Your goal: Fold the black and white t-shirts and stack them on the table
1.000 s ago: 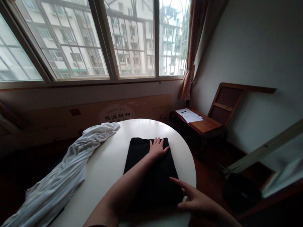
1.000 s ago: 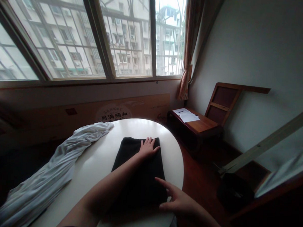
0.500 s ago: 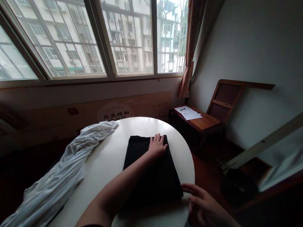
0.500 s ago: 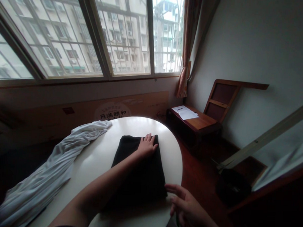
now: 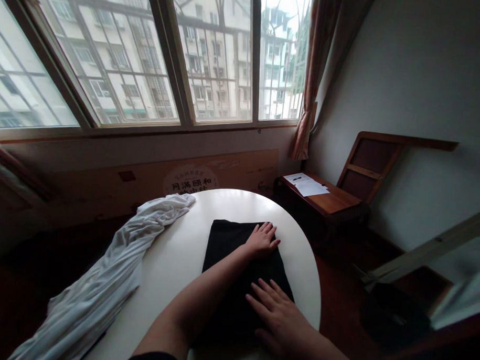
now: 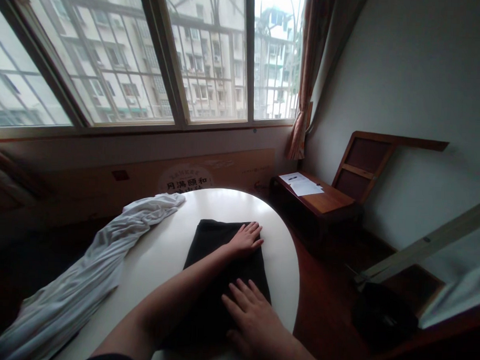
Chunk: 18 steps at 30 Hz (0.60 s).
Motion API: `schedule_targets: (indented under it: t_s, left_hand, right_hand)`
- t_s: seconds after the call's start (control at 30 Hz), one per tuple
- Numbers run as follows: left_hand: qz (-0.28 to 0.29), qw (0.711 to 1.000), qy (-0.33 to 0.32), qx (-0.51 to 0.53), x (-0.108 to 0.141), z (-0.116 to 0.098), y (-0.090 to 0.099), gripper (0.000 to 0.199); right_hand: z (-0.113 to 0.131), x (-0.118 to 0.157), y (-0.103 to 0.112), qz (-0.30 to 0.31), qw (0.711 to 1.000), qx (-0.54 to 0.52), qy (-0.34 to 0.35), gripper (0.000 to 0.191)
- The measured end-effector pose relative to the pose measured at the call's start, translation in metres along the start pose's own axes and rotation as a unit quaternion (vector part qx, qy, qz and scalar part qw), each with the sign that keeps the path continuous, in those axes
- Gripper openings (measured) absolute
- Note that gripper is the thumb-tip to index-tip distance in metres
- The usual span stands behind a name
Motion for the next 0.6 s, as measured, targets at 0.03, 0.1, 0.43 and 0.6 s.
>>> schedule_targets:
  t_s: [0.03,0.1,0.43,0.6]
  left_hand:
    - [0.003,1.0,-0.012,-0.002,0.0,0.004,0.002,0.072]
    - [0.008,0.999,-0.032,-0.006,0.001,0.008,0.003,0.07]
    - [-0.011,1.0,-0.003,-0.018,-0.006,0.01,0.013,0.062]
    - [-0.056,0.994,0.09,-0.033,0.034,0.018,0.044,0.069]
  right_hand:
    - [-0.003,-0.001,-0.005,0.023,0.999,0.016,-0.016,0.073]
    - [-0.007,0.001,-0.013,0.055,0.998,0.031,-0.027,0.072]
    - [-0.003,0.002,-0.011,0.109,0.992,0.03,-0.048,0.075]
    - [0.004,0.002,-0.004,0.107,0.991,0.023,-0.072,0.071]
Point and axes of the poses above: each hand's wrist, its own x-axis away from the middle knuckle, its own y-axis out of the back of the hand, z = x × y, the point moved 3 cm from there along -x, towards the middle knuckle, and after that the axes turned 10 degrees about -y, right-handed, at the moved point
